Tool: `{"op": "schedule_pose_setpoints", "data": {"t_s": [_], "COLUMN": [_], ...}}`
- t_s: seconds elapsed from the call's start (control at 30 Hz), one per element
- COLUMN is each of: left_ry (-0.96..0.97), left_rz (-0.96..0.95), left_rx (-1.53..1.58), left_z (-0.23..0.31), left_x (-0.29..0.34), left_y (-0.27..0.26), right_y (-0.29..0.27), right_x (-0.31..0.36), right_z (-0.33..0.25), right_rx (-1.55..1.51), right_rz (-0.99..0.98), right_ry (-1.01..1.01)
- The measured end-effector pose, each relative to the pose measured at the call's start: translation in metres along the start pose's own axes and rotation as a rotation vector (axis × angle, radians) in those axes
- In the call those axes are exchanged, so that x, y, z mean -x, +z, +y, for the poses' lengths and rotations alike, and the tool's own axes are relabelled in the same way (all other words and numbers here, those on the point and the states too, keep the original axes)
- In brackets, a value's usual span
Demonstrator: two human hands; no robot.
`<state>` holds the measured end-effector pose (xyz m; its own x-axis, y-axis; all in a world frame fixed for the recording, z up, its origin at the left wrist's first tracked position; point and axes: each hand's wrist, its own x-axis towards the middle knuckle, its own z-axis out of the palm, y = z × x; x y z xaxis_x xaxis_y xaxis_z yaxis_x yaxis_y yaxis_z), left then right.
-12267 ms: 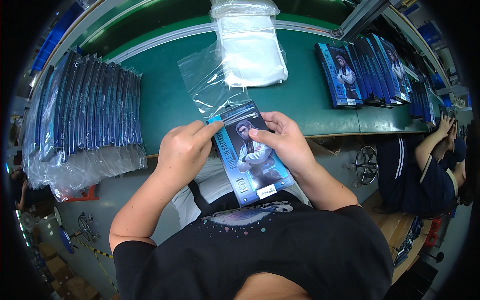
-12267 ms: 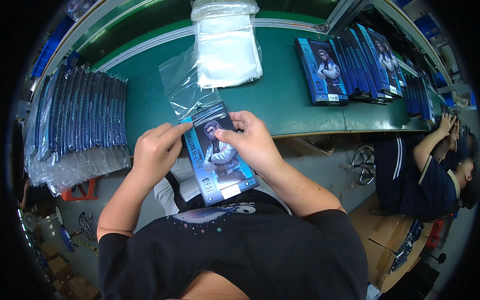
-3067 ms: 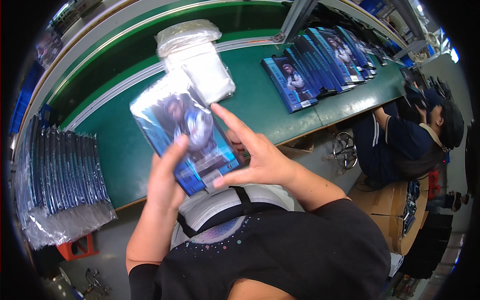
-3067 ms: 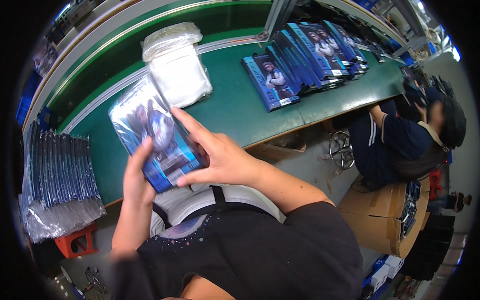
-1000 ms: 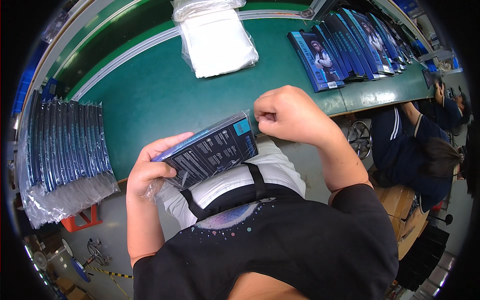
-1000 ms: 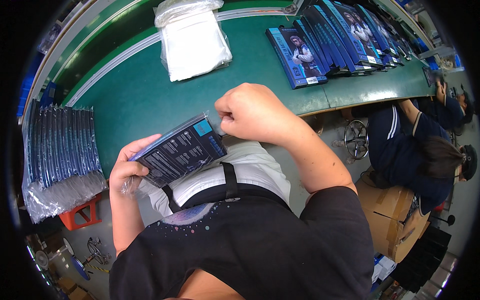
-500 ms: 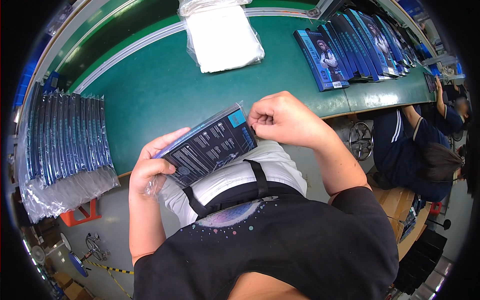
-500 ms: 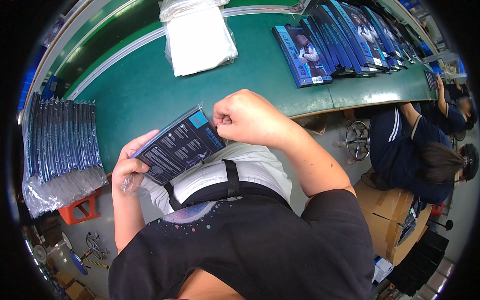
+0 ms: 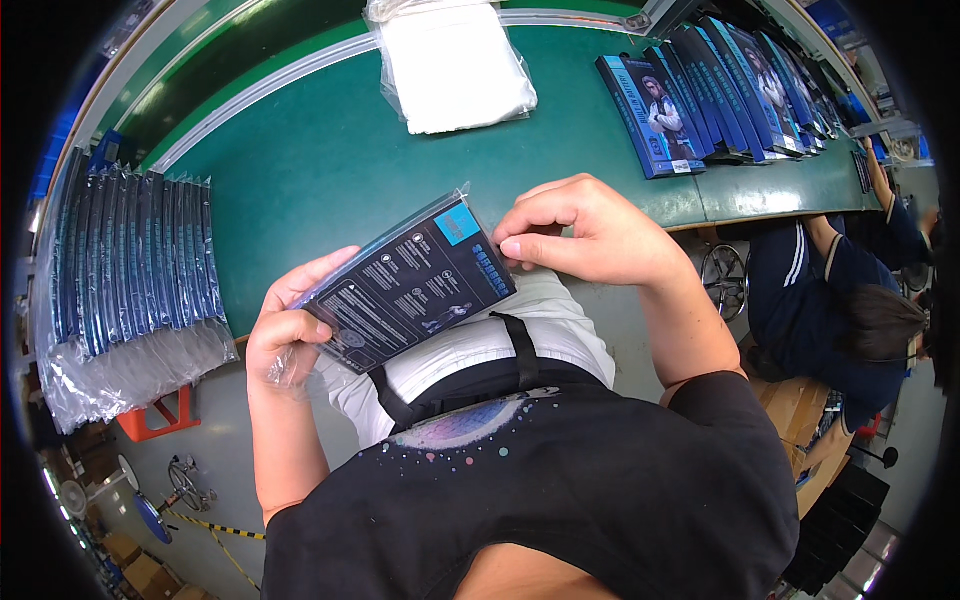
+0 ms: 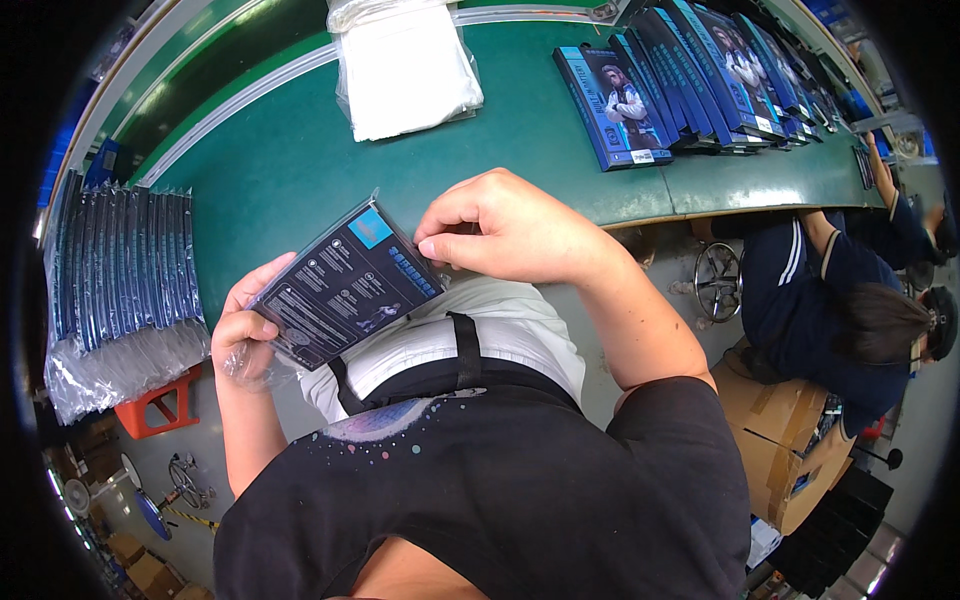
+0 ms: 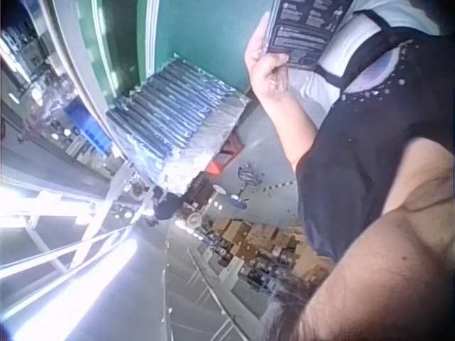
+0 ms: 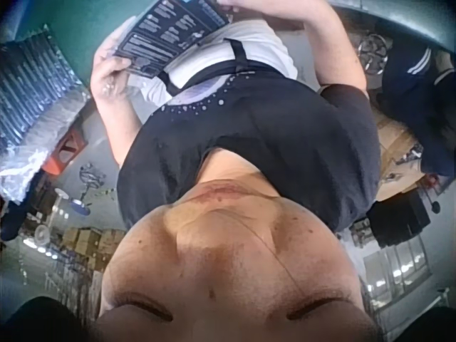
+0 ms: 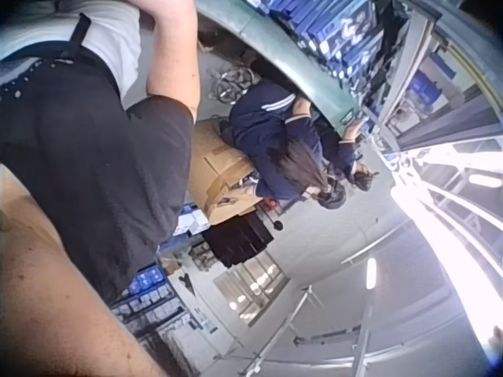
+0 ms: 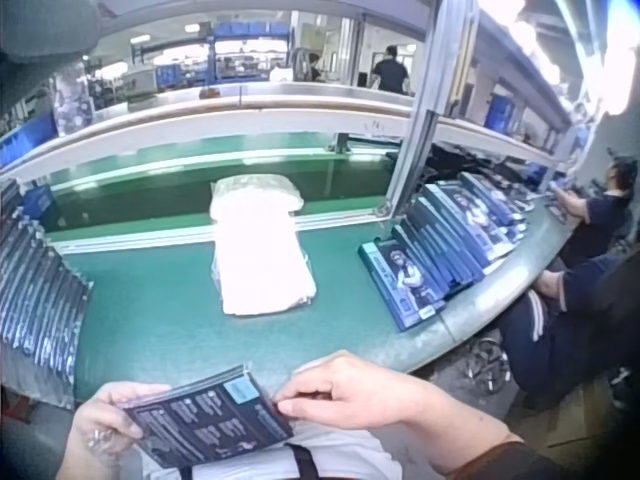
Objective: Manually inserting items into plastic protective sleeves on a factory assembly line.
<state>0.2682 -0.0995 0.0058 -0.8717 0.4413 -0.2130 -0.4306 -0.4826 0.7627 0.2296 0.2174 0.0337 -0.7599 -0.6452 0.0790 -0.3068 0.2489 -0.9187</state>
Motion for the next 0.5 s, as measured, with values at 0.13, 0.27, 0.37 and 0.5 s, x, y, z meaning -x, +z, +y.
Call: {"op": "schedule_pose_setpoints", "data": {"t_s": [0.13, 0.27, 0.37, 0.5], "left_ry": [-0.011, -0.091, -0.127, 0.190], "left_rz": [-0.004, 0.017, 0.084, 0.293], "left_rx": [-0.094, -0.175, -0.176, -0.310], "left_z": [0.001, 0.004, 0.007, 0.025], "left_x": [-0.001, -0.001, 0.000, 0.014], "left_y": [0.003, 0.009, 0.015, 0.029], "right_y": [-0.001, 0.012, 0.011, -0.021], "right_x": [-0.003, -0.004, -0.007, -0.016], "right_z": [-0.003, -0.007, -0.008, -0.002], "right_rx": [0.173, 0.560, 0.807, 1.008], "right_rz": [-0.044, -0.054, -0.015, 0.287], "right_ry": [-0.022, -0.119, -0.256, -0.312]}}
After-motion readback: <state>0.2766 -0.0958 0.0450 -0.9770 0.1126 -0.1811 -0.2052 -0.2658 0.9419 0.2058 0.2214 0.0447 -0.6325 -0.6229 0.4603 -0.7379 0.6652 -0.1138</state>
